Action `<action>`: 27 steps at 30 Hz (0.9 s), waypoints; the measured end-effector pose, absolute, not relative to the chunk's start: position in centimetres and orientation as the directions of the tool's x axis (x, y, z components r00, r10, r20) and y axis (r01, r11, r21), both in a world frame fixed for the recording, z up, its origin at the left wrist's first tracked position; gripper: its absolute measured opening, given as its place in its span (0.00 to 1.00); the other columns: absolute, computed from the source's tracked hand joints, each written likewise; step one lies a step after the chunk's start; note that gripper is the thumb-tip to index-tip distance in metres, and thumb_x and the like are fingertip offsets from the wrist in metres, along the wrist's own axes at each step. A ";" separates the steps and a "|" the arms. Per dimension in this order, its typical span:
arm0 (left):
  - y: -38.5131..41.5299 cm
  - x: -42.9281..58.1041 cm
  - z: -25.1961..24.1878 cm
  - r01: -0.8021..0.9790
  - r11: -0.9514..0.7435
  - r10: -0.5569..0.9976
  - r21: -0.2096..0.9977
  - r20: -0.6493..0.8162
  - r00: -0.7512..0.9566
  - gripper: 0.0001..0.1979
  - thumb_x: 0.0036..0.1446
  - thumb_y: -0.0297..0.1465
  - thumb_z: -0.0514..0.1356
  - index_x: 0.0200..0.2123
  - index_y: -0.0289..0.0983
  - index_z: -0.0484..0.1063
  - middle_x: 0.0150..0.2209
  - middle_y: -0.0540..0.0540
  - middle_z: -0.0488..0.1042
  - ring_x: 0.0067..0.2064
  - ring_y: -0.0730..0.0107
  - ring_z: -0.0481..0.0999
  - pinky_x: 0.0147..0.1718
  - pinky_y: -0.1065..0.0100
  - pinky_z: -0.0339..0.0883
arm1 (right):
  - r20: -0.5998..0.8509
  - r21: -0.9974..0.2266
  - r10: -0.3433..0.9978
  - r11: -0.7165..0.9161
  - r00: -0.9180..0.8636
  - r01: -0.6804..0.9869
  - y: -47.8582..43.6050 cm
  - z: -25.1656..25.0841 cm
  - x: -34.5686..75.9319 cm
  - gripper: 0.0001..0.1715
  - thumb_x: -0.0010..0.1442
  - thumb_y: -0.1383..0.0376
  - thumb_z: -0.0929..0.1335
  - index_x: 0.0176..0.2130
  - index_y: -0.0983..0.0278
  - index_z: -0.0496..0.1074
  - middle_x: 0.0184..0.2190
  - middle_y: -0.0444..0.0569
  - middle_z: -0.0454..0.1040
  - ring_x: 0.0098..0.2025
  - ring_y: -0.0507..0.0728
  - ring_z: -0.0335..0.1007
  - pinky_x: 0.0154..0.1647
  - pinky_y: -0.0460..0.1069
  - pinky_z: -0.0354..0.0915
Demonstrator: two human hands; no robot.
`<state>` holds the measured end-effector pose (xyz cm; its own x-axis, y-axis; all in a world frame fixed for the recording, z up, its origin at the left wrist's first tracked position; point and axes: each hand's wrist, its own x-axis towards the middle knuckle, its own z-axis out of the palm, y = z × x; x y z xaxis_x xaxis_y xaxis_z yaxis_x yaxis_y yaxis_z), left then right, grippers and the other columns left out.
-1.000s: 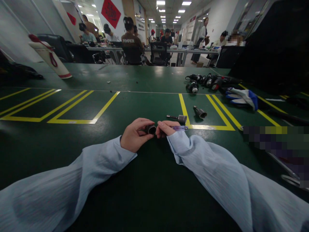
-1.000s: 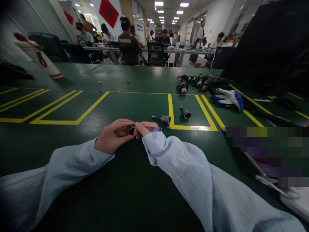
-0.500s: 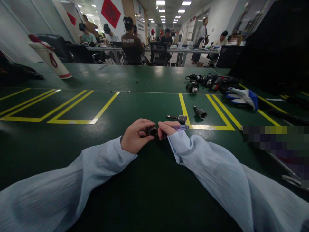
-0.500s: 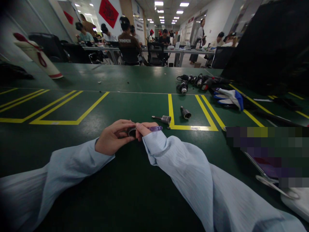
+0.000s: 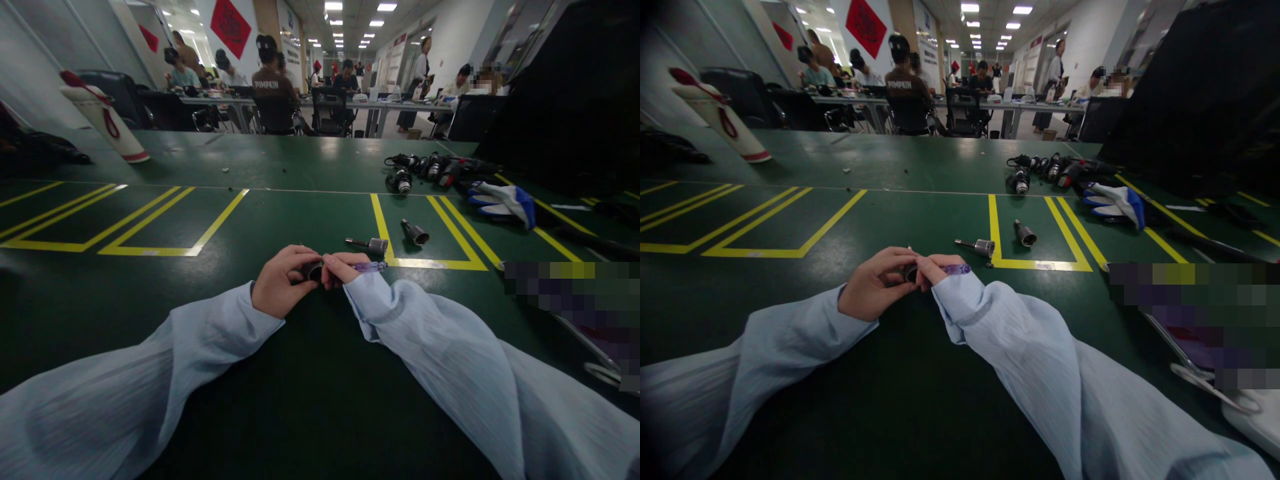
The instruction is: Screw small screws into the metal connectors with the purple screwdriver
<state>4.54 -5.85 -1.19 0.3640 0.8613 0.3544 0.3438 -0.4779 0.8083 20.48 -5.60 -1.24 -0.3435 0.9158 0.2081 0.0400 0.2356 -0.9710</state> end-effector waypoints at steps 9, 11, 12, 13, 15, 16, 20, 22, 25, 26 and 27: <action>-6.0 4.5 -1.2 0.387 -0.507 0.847 0.770 0.363 0.387 0.17 0.41 0.23 0.61 0.38 0.33 0.70 0.41 0.42 0.66 0.39 0.66 0.71 0.29 0.67 0.74 | 0.165 -0.981 0.921 0.191 -0.354 0.042 -5.3 -1.4 20.9 0.25 0.56 0.55 0.60 0.16 0.66 0.65 0.12 0.42 0.64 0.17 0.47 0.59 0.20 0.44 0.54; -6.0 4.5 -1.2 0.385 -0.507 0.847 0.771 0.363 0.390 0.17 0.41 0.23 0.61 0.39 0.34 0.70 0.41 0.42 0.66 0.39 0.66 0.71 0.29 0.67 0.74 | 0.168 -0.981 0.919 0.191 -0.356 0.029 -5.2 -1.5 20.9 0.25 0.56 0.54 0.60 0.15 0.65 0.65 0.11 0.42 0.63 0.16 0.47 0.58 0.19 0.44 0.54; -6.1 4.5 -1.1 0.385 -0.506 0.847 0.772 0.361 0.390 0.17 0.41 0.23 0.61 0.39 0.34 0.70 0.41 0.42 0.66 0.39 0.67 0.71 0.29 0.68 0.74 | 0.177 -0.980 0.917 0.198 -0.359 0.022 -5.2 -1.5 20.9 0.25 0.56 0.54 0.60 0.15 0.65 0.64 0.11 0.42 0.63 0.16 0.47 0.58 0.19 0.44 0.54; -6.1 4.5 -1.1 0.385 -0.504 0.848 0.773 0.359 0.390 0.16 0.42 0.23 0.61 0.39 0.34 0.70 0.42 0.42 0.65 0.39 0.67 0.71 0.29 0.68 0.74 | 0.189 -0.978 0.914 0.207 -0.360 0.014 -5.2 -1.5 20.9 0.26 0.55 0.54 0.60 0.14 0.65 0.64 0.11 0.42 0.63 0.16 0.47 0.58 0.19 0.45 0.53; -6.1 4.5 -1.1 0.378 -0.497 0.851 0.781 0.354 0.388 0.16 0.42 0.23 0.61 0.39 0.34 0.70 0.42 0.42 0.65 0.39 0.67 0.71 0.30 0.67 0.74 | 0.197 -0.977 0.912 0.212 -0.360 0.003 -5.3 -1.4 20.9 0.26 0.55 0.54 0.60 0.13 0.65 0.63 0.10 0.42 0.63 0.16 0.47 0.57 0.18 0.45 0.53; -6.0 4.5 -1.1 0.373 -0.492 0.854 0.787 0.352 0.384 0.16 0.42 0.23 0.60 0.39 0.34 0.70 0.42 0.42 0.65 0.39 0.67 0.71 0.30 0.67 0.74 | 0.192 -0.978 0.913 0.207 -0.360 0.002 -5.3 -1.3 20.9 0.26 0.55 0.54 0.60 0.13 0.65 0.63 0.10 0.42 0.62 0.15 0.47 0.57 0.18 0.45 0.53; -5.9 4.5 -1.2 0.363 -0.480 0.859 0.798 0.346 0.376 0.17 0.42 0.24 0.60 0.39 0.34 0.70 0.42 0.42 0.65 0.39 0.66 0.71 0.31 0.65 0.74 | 0.201 -0.975 0.912 0.222 -0.359 0.018 -5.5 -1.1 21.0 0.27 0.56 0.55 0.60 0.12 0.65 0.62 0.10 0.42 0.61 0.16 0.47 0.57 0.19 0.45 0.54; -5.9 4.5 -1.1 0.368 -0.479 0.860 0.797 0.342 0.379 0.17 0.42 0.24 0.61 0.39 0.34 0.70 0.42 0.42 0.65 0.38 0.66 0.71 0.31 0.64 0.74 | 0.230 -0.966 0.908 0.257 -0.350 0.031 -5.5 -1.1 21.0 0.27 0.56 0.55 0.60 0.13 0.65 0.62 0.11 0.43 0.62 0.17 0.47 0.57 0.20 0.45 0.54; -5.9 4.5 -1.0 0.372 -0.482 0.860 0.793 0.348 0.373 0.17 0.42 0.23 0.60 0.39 0.34 0.70 0.42 0.42 0.65 0.38 0.66 0.71 0.31 0.65 0.74 | 0.259 -0.952 0.909 0.297 -0.326 0.073 -5.7 -1.2 20.9 0.26 0.57 0.54 0.59 0.15 0.65 0.63 0.13 0.43 0.63 0.18 0.47 0.58 0.20 0.44 0.54; -5.9 4.5 -0.9 0.375 -0.484 0.860 0.791 0.351 0.370 0.17 0.41 0.23 0.60 0.39 0.34 0.70 0.42 0.42 0.65 0.39 0.66 0.71 0.30 0.65 0.74 | 0.272 -0.944 0.908 0.316 -0.319 0.092 -5.7 -1.2 20.8 0.26 0.57 0.54 0.59 0.15 0.65 0.64 0.13 0.42 0.63 0.19 0.47 0.58 0.21 0.44 0.54; -5.9 4.6 -0.9 0.379 -0.486 0.860 0.788 0.355 0.367 0.16 0.41 0.23 0.60 0.39 0.34 0.70 0.41 0.42 0.65 0.39 0.65 0.71 0.30 0.66 0.73 | 0.289 -0.935 0.904 0.337 -0.315 0.111 -5.7 -1.3 20.7 0.25 0.57 0.55 0.60 0.15 0.65 0.64 0.13 0.42 0.63 0.19 0.47 0.58 0.21 0.44 0.55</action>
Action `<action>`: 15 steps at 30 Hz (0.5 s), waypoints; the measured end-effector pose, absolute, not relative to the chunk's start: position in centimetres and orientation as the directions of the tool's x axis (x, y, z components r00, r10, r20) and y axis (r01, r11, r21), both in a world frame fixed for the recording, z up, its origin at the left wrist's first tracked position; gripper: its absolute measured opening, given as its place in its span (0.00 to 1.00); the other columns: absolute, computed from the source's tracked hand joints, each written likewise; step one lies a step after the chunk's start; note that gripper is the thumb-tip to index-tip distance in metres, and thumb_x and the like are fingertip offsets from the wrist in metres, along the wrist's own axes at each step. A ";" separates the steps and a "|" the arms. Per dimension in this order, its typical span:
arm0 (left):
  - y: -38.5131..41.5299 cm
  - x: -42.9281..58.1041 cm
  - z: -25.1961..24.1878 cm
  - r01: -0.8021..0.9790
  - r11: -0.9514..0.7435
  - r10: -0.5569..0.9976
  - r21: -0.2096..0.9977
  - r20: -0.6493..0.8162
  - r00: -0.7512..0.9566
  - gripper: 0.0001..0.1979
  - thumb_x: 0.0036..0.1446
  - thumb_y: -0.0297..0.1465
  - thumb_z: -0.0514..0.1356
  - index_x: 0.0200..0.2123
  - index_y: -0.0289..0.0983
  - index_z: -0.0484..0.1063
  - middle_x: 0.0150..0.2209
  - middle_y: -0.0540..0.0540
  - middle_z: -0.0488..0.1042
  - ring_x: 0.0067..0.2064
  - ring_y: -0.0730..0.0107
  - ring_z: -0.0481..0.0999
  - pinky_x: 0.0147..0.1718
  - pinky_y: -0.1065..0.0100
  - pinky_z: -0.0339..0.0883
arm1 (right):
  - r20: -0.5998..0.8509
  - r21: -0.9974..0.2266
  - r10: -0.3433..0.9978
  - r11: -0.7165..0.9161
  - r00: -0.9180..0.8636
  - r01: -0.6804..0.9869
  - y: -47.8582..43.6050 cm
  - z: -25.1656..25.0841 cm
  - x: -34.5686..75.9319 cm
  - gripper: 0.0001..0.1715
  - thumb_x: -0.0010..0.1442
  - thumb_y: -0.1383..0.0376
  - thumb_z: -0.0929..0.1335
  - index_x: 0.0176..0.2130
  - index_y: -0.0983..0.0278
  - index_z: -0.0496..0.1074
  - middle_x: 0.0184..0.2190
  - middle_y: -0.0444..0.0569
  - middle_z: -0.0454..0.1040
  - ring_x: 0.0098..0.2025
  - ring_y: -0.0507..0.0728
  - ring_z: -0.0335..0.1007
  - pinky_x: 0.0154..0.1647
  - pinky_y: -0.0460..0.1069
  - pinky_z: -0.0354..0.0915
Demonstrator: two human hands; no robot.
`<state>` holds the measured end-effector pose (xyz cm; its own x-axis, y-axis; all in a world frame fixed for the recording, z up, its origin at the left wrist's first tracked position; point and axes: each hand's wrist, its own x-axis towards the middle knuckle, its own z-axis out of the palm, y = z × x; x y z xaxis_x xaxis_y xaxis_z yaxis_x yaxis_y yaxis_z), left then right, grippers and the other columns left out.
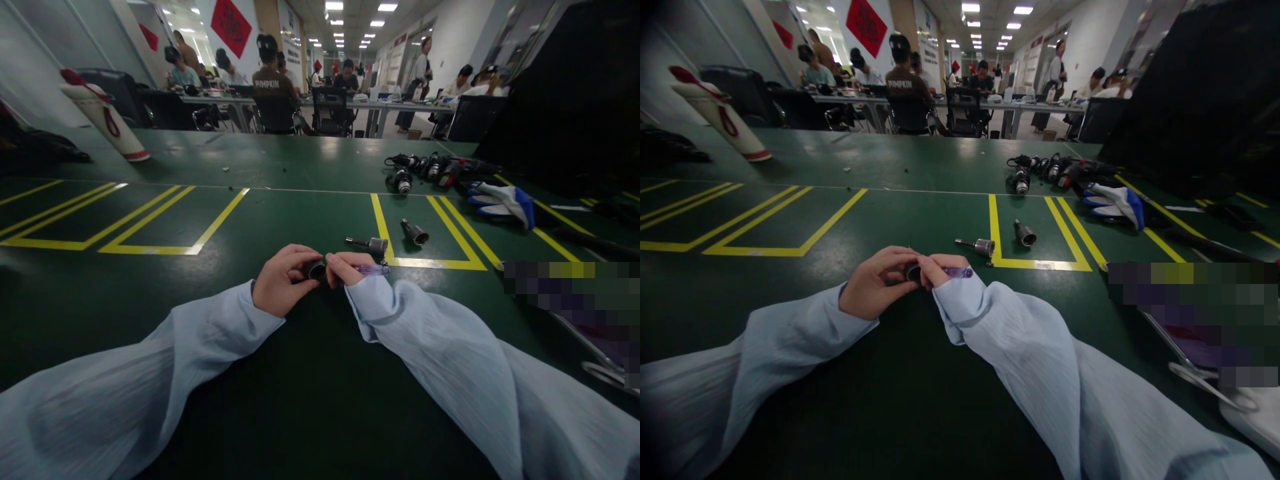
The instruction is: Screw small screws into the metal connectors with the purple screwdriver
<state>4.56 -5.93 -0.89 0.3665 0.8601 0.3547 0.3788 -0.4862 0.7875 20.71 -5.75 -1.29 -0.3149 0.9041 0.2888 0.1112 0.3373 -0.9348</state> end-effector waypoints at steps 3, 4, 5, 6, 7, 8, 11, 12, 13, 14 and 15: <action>-5.9 4.6 -0.9 0.390 -0.496 0.856 0.776 0.362 0.369 0.15 0.41 0.23 0.60 0.37 0.34 0.71 0.41 0.41 0.66 0.40 0.65 0.70 0.28 0.68 0.73 | 0.306 -0.918 0.895 0.368 -0.325 0.150 -5.8 -1.4 20.6 0.25 0.56 0.55 0.60 0.15 0.65 0.64 0.13 0.42 0.64 0.19 0.48 0.59 0.22 0.44 0.55; -5.9 4.6 -0.9 0.392 -0.501 0.854 0.772 0.366 0.371 0.15 0.41 0.23 0.60 0.37 0.34 0.71 0.41 0.42 0.66 0.39 0.65 0.70 0.28 0.68 0.73 | 0.289 -0.922 0.899 0.354 -0.329 0.155 -5.8 -1.4 20.6 0.25 0.56 0.55 0.60 0.15 0.65 0.64 0.13 0.42 0.64 0.19 0.48 0.58 0.22 0.44 0.55; -5.9 4.5 -0.9 0.396 -0.506 0.851 0.766 0.369 0.374 0.15 0.41 0.23 0.60 0.37 0.34 0.71 0.41 0.42 0.66 0.39 0.66 0.71 0.28 0.69 0.73 | 0.266 -0.931 0.905 0.331 -0.331 0.156 -5.7 -1.3 20.6 0.26 0.56 0.54 0.59 0.15 0.65 0.64 0.13 0.42 0.63 0.19 0.48 0.58 0.21 0.45 0.54; -5.9 4.5 -1.0 0.401 -0.510 0.849 0.761 0.370 0.377 0.16 0.41 0.23 0.60 0.37 0.34 0.71 0.41 0.42 0.66 0.38 0.67 0.71 0.28 0.69 0.73 | 0.243 -0.940 0.912 0.306 -0.331 0.154 -5.7 -1.3 20.7 0.26 0.56 0.54 0.59 0.15 0.65 0.64 0.12 0.42 0.63 0.18 0.48 0.57 0.21 0.45 0.54; -5.9 4.5 -1.0 0.404 -0.514 0.847 0.756 0.374 0.378 0.16 0.41 0.23 0.61 0.37 0.35 0.71 0.41 0.42 0.66 0.38 0.67 0.71 0.27 0.69 0.73 | 0.226 -0.947 0.916 0.286 -0.331 0.148 -5.6 -1.3 20.7 0.26 0.56 0.54 0.59 0.15 0.65 0.64 0.12 0.42 0.63 0.18 0.48 0.57 0.20 0.45 0.54; -5.9 4.5 -1.0 0.407 -0.517 0.846 0.753 0.377 0.378 0.16 0.41 0.23 0.61 0.38 0.35 0.71 0.41 0.43 0.66 0.38 0.68 0.71 0.27 0.69 0.73 | 0.216 -0.951 0.918 0.275 -0.331 0.141 -5.6 -1.2 20.8 0.27 0.56 0.54 0.59 0.14 0.65 0.64 0.12 0.42 0.62 0.17 0.48 0.57 0.20 0.45 0.54; -5.9 4.4 -1.1 0.409 -0.514 0.847 0.754 0.371 0.380 0.16 0.41 0.24 0.61 0.38 0.35 0.70 0.41 0.42 0.66 0.37 0.68 0.71 0.28 0.68 0.73 | 0.218 -0.956 0.916 0.270 -0.337 0.115 -5.6 -1.1 20.9 0.27 0.56 0.54 0.59 0.13 0.65 0.63 0.11 0.42 0.62 0.17 0.47 0.57 0.20 0.45 0.54; -5.9 4.4 -1.1 0.404 -0.509 0.849 0.760 0.367 0.380 0.16 0.41 0.24 0.61 0.38 0.35 0.70 0.41 0.42 0.66 0.37 0.68 0.71 0.28 0.68 0.73 | 0.219 -0.958 0.916 0.268 -0.337 0.106 -5.6 -1.1 20.9 0.27 0.56 0.54 0.59 0.13 0.65 0.63 0.11 0.42 0.62 0.17 0.47 0.57 0.20 0.45 0.54; -5.9 4.4 -1.1 0.398 -0.503 0.852 0.767 0.363 0.378 0.16 0.41 0.24 0.61 0.38 0.35 0.70 0.41 0.42 0.66 0.37 0.68 0.71 0.28 0.67 0.73 | 0.218 -0.959 0.916 0.264 -0.336 0.099 -5.7 -1.1 20.9 0.27 0.56 0.54 0.59 0.13 0.65 0.63 0.11 0.42 0.62 0.17 0.47 0.57 0.20 0.45 0.54; -5.8 4.4 -1.1 0.392 -0.497 0.854 0.774 0.359 0.376 0.16 0.41 0.24 0.61 0.38 0.35 0.70 0.41 0.42 0.66 0.37 0.68 0.71 0.29 0.67 0.73 | 0.214 -0.962 0.918 0.258 -0.335 0.090 -5.7 -1.0 20.9 0.27 0.56 0.54 0.59 0.13 0.64 0.62 0.11 0.42 0.62 0.17 0.47 0.57 0.20 0.45 0.54; -5.8 4.4 -1.1 0.385 -0.492 0.857 0.781 0.356 0.372 0.16 0.41 0.24 0.61 0.38 0.34 0.70 0.41 0.42 0.66 0.37 0.68 0.71 0.29 0.67 0.73 | 0.208 -0.966 0.919 0.248 -0.333 0.080 -5.7 -1.0 21.0 0.27 0.56 0.54 0.60 0.12 0.64 0.62 0.10 0.42 0.61 0.16 0.47 0.56 0.19 0.45 0.53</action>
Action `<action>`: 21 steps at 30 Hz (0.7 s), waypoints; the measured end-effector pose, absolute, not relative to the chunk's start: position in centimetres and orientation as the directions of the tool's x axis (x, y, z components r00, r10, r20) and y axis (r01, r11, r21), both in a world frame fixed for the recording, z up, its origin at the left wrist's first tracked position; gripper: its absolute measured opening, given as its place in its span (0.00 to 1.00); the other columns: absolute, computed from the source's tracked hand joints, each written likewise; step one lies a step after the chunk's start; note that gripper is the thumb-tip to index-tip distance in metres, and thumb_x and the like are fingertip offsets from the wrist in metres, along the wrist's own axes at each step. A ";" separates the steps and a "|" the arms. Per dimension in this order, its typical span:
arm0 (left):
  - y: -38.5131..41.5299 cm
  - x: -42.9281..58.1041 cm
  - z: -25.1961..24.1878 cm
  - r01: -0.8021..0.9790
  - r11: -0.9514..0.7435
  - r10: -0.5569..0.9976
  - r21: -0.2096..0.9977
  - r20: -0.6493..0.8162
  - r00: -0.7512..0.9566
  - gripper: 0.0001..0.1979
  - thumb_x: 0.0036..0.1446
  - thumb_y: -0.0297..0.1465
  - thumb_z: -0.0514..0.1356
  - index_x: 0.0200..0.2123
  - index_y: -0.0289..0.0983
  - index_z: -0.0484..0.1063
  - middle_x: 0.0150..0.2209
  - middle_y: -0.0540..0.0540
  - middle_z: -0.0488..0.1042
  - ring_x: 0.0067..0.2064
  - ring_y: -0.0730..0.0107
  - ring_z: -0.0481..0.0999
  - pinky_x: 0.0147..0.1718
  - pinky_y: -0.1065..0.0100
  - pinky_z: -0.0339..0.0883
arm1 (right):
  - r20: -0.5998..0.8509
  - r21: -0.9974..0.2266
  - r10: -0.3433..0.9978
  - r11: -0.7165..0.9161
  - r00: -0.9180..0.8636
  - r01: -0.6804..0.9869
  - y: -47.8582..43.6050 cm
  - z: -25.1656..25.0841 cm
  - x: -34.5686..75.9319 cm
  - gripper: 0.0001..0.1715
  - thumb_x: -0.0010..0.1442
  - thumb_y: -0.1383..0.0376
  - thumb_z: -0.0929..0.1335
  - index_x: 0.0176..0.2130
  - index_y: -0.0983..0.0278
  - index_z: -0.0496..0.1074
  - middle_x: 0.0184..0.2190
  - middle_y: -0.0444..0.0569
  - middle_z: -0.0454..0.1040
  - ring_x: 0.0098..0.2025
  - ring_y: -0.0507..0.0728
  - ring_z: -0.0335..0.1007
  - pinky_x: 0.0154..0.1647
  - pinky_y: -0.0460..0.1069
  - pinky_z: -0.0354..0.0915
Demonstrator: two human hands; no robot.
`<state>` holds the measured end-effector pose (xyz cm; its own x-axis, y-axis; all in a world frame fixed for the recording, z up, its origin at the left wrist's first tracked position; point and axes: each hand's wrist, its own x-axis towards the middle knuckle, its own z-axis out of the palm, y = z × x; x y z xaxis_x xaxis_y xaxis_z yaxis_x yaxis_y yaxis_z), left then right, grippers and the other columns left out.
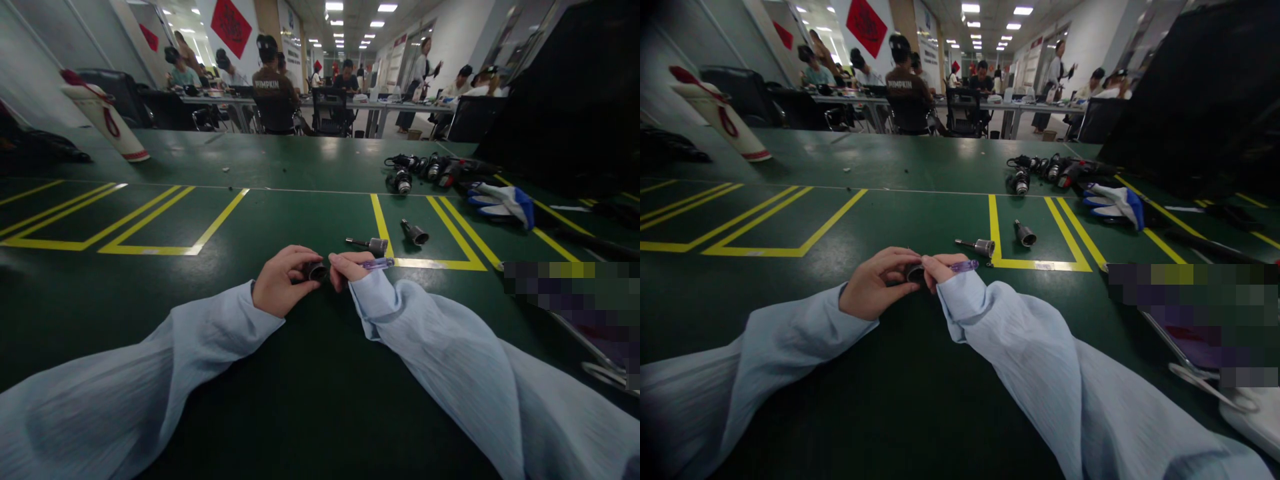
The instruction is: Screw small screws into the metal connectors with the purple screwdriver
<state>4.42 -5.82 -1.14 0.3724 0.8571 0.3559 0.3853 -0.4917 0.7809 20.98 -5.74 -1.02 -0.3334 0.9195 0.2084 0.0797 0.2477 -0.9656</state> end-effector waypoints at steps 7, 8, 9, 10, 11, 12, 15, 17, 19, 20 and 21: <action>-5.9 4.5 -1.3 0.370 -0.430 0.883 0.823 0.299 0.362 0.17 0.41 0.23 0.61 0.39 0.32 0.68 0.43 0.41 0.67 0.38 0.66 0.72 0.33 0.63 0.73 | 0.179 -0.981 0.930 0.192 -0.320 0.009 -5.8 -0.9 21.5 0.28 0.54 0.51 0.61 0.12 0.64 0.62 0.09 0.41 0.60 0.14 0.47 0.54 0.16 0.45 0.51; -5.9 4.6 -1.3 0.374 -0.422 0.886 0.826 0.290 0.361 0.18 0.41 0.23 0.61 0.40 0.32 0.68 0.42 0.40 0.67 0.38 0.66 0.72 0.33 0.63 0.73 | 0.182 -0.981 0.931 0.194 -0.316 0.007 -5.8 -0.9 21.5 0.27 0.54 0.51 0.61 0.13 0.65 0.62 0.09 0.41 0.60 0.14 0.47 0.55 0.17 0.45 0.51; -5.9 4.6 -1.2 0.378 -0.415 0.889 0.828 0.281 0.361 0.18 0.41 0.23 0.61 0.40 0.32 0.68 0.42 0.40 0.67 0.38 0.66 0.72 0.33 0.63 0.73 | 0.185 -0.980 0.931 0.197 -0.314 0.005 -5.7 -1.0 21.4 0.27 0.54 0.51 0.61 0.13 0.65 0.62 0.10 0.41 0.61 0.15 0.47 0.56 0.17 0.45 0.52; -5.9 4.6 -1.2 0.378 -0.410 0.891 0.830 0.276 0.361 0.18 0.41 0.23 0.61 0.40 0.31 0.68 0.42 0.40 0.67 0.38 0.65 0.72 0.34 0.62 0.73 | 0.189 -0.980 0.931 0.201 -0.312 0.007 -5.7 -1.1 21.3 0.27 0.54 0.51 0.61 0.14 0.65 0.63 0.10 0.41 0.61 0.16 0.47 0.56 0.18 0.44 0.52; -6.0 4.6 -1.2 0.375 -0.408 0.892 0.832 0.275 0.360 0.18 0.41 0.23 0.61 0.40 0.31 0.68 0.42 0.40 0.67 0.39 0.65 0.72 0.34 0.62 0.73 | 0.194 -0.978 0.930 0.208 -0.312 0.013 -5.7 -1.2 21.2 0.26 0.55 0.52 0.61 0.14 0.65 0.63 0.11 0.41 0.61 0.16 0.47 0.57 0.18 0.44 0.53; -6.0 4.6 -1.2 0.371 -0.407 0.892 0.835 0.274 0.360 0.18 0.41 0.23 0.61 0.40 0.31 0.68 0.42 0.40 0.67 0.39 0.64 0.71 0.34 0.62 0.73 | 0.200 -0.976 0.928 0.217 -0.313 0.020 -5.7 -1.2 21.0 0.26 0.55 0.52 0.60 0.15 0.65 0.64 0.11 0.42 0.62 0.17 0.47 0.57 0.19 0.44 0.53; -5.9 4.5 -1.3 0.354 -0.412 0.889 0.840 0.286 0.357 0.18 0.41 0.23 0.61 0.40 0.32 0.68 0.42 0.41 0.67 0.40 0.64 0.71 0.34 0.62 0.73 | 0.205 -0.972 0.920 0.231 -0.333 0.041 -5.7 -1.4 20.7 0.25 0.56 0.54 0.60 0.16 0.66 0.65 0.12 0.42 0.62 0.17 0.47 0.58 0.20 0.44 0.54; -5.9 4.5 -1.4 0.348 -0.421 0.885 0.838 0.294 0.361 0.18 0.41 0.23 0.61 0.40 0.33 0.68 0.42 0.41 0.67 0.40 0.64 0.71 0.34 0.63 0.73 | 0.190 -0.976 0.919 0.215 -0.347 0.037 -5.7 -1.4 20.7 0.24 0.57 0.56 0.60 0.16 0.66 0.65 0.12 0.42 0.63 0.17 0.47 0.57 0.20 0.43 0.54; -5.9 4.5 -1.5 0.348 -0.431 0.881 0.833 0.305 0.363 0.18 0.40 0.24 0.61 0.39 0.33 0.68 0.42 0.42 0.67 0.40 0.64 0.71 0.33 0.64 0.73 | 0.171 -0.981 0.919 0.193 -0.355 0.026 -5.6 -1.4 20.8 0.24 0.57 0.57 0.60 0.16 0.66 0.65 0.12 0.42 0.63 0.17 0.46 0.57 0.20 0.43 0.54; -5.9 4.5 -1.5 0.349 -0.436 0.879 0.829 0.309 0.364 0.18 0.40 0.24 0.61 0.39 0.33 0.68 0.42 0.42 0.67 0.40 0.64 0.71 0.33 0.65 0.73 | 0.164 -0.983 0.920 0.183 -0.357 0.019 -5.6 -1.3 20.8 0.24 0.57 0.57 0.60 0.16 0.66 0.64 0.12 0.42 0.63 0.17 0.46 0.57 0.19 0.43 0.54; -5.9 4.5 -1.5 0.352 -0.441 0.877 0.825 0.313 0.365 0.18 0.40 0.24 0.62 0.39 0.33 0.69 0.42 0.42 0.67 0.40 0.65 0.71 0.33 0.65 0.72 | 0.157 -0.985 0.921 0.173 -0.357 0.012 -5.5 -1.3 20.9 0.25 0.58 0.57 0.60 0.16 0.66 0.64 0.11 0.42 0.62 0.17 0.46 0.57 0.19 0.43 0.54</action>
<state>4.48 -5.94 -1.49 0.3649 0.8768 0.3131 0.3523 -0.4413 0.8253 20.88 -5.53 -1.27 -0.3572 0.9207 0.1574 0.0117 0.1729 -0.9849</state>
